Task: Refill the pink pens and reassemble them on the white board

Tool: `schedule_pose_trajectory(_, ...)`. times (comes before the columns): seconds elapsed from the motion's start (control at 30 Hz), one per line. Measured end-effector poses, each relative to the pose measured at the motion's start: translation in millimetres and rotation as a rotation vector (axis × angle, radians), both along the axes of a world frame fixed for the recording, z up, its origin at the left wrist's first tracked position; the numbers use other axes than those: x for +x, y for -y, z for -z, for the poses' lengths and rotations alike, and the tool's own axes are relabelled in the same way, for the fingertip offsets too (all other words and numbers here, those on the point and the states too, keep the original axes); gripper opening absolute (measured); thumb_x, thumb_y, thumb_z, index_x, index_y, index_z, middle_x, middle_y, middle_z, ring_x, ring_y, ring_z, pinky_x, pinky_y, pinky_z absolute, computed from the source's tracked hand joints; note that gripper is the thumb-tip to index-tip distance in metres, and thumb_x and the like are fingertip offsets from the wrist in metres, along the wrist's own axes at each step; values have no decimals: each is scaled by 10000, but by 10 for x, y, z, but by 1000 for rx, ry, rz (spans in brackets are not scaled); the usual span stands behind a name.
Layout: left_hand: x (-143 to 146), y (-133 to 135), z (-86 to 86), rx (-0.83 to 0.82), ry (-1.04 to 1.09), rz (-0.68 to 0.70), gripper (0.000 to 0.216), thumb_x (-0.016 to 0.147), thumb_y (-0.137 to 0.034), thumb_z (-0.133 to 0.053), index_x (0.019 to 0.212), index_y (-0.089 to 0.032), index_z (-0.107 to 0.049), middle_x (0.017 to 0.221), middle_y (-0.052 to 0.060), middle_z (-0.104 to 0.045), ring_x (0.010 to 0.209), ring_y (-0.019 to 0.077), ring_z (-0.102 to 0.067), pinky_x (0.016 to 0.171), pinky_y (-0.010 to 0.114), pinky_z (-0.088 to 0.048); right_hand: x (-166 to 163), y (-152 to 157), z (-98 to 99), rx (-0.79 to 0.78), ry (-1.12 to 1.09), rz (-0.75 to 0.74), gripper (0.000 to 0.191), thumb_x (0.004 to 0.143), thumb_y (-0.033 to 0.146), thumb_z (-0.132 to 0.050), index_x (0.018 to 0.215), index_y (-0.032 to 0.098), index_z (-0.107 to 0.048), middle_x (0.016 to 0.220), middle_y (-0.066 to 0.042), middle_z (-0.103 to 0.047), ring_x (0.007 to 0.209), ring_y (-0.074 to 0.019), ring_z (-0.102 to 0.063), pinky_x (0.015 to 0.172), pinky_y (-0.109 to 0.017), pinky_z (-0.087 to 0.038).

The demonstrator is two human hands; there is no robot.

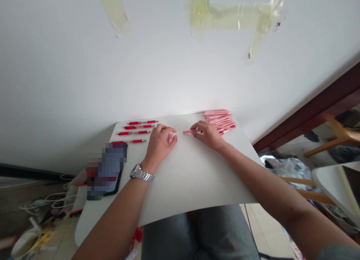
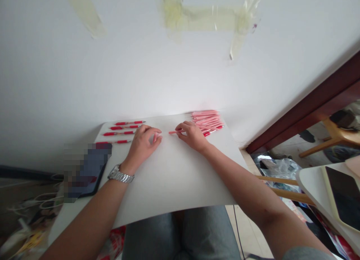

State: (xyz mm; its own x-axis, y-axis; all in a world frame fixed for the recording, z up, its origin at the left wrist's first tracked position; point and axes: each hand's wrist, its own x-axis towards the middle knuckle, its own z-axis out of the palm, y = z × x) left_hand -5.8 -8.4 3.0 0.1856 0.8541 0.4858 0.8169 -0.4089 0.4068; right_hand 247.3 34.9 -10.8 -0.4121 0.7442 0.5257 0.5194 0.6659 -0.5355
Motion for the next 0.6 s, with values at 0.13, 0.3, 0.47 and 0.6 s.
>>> schedule_pose_trajectory(0.13, -26, -5, -15, -4, 119, -60, 117, 989, -268, -616, 1050, -238, -712, 1017, 61, -609, 942, 239, -607, 935, 411, -528, 3, -7, 5, 14, 45, 23, 105, 913, 128, -710, 972, 214, -714, 916, -43, -704, 818, -194, -626, 777, -326, -491)
schedule_pose_trajectory(0.3, -74, -38, 22, -13, 190, -109, 109, 987, -288, -601, 1001, -232, -694, 930, 39, -629, 824, 200, -584, 816, 358, -510, 13, -24, 35, 24, 127, 41, 129, 877, 104, -734, 943, 213, -711, 923, -55, -680, 854, -213, -611, 806, -337, -476)
schedule_pose_trajectory(0.47, -102, -79, 52, -40, 299, -143, 119, 990, -315, -590, 966, -230, -670, 882, 25, -679, 804, 188, -621, 778, 331, -497, 23, -40, 78, 21, 152, 45, 107, 894, 141, -767, 955, 207, -709, 922, -58, -670, 839, -211, -608, 803, -338, -470)
schedule_pose_trajectory(0.6, -125, -97, 57, -62, 402, -181, 117, 981, -327, -600, 964, -235, -671, 821, 5, -690, 750, 177, -630, 711, 306, -474, 33, -23, 51, 25, 97, 34, 138, 925, 190, -767, 1042, 218, -701, 994, -69, -684, 901, -222, -639, 823, -344, -494)
